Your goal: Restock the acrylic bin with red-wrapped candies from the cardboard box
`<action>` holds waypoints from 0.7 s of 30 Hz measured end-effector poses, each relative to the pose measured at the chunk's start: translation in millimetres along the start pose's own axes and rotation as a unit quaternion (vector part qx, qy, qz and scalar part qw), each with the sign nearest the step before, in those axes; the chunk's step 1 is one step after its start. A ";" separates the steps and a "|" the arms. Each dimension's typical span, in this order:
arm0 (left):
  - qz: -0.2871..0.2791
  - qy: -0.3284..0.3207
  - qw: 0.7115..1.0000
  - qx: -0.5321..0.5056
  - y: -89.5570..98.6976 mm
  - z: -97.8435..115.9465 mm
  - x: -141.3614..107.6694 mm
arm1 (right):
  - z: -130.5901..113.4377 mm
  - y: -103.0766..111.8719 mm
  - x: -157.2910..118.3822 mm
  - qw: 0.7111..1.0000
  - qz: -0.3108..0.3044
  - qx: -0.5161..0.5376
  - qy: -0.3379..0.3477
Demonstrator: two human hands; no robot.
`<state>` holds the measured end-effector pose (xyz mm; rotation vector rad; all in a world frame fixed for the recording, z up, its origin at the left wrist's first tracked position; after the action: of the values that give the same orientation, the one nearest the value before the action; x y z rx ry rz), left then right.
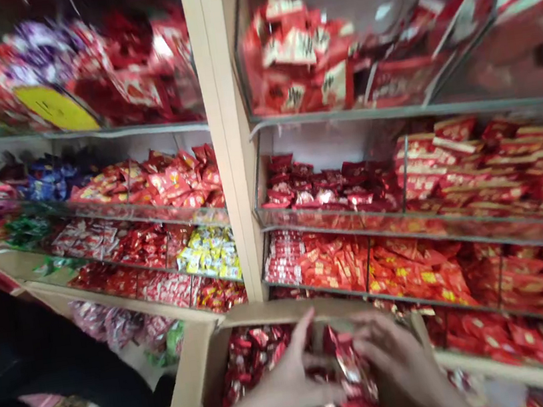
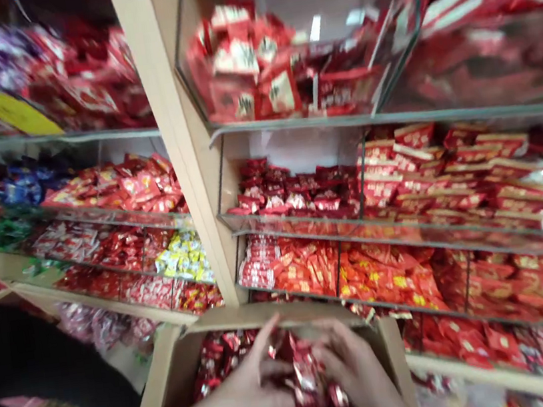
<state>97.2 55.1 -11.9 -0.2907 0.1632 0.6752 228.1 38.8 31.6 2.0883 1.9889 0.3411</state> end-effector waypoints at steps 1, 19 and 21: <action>0.004 -0.030 0.999 -0.022 -7.2 13.0 2.6 | -7.0 -3.1 3.8 0.998 0.012 0.056 0.015; 0.070 -0.012 0.990 -0.124 14.7 5.3 -6.4 | -31.5 -32.7 3.9 0.990 0.085 0.048 0.103; 0.095 -0.039 0.991 -0.088 22.9 10.3 -6.9 | -45.8 -47.9 -6.5 0.979 0.079 -0.026 0.189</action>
<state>77.9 71.3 -5.3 -0.4214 0.0573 0.8916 167.6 35.0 59.1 2.2890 1.9769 0.8688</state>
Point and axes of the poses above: each hand's wrist, its own x-axis towards the middle knuckle, its own y-axis out of the back of the hand, z = x × y, the point moved 9 cm from there along x, towards the middle knuckle, and after that the axes turned 2 degrees about -z, right-handed, at the moved point
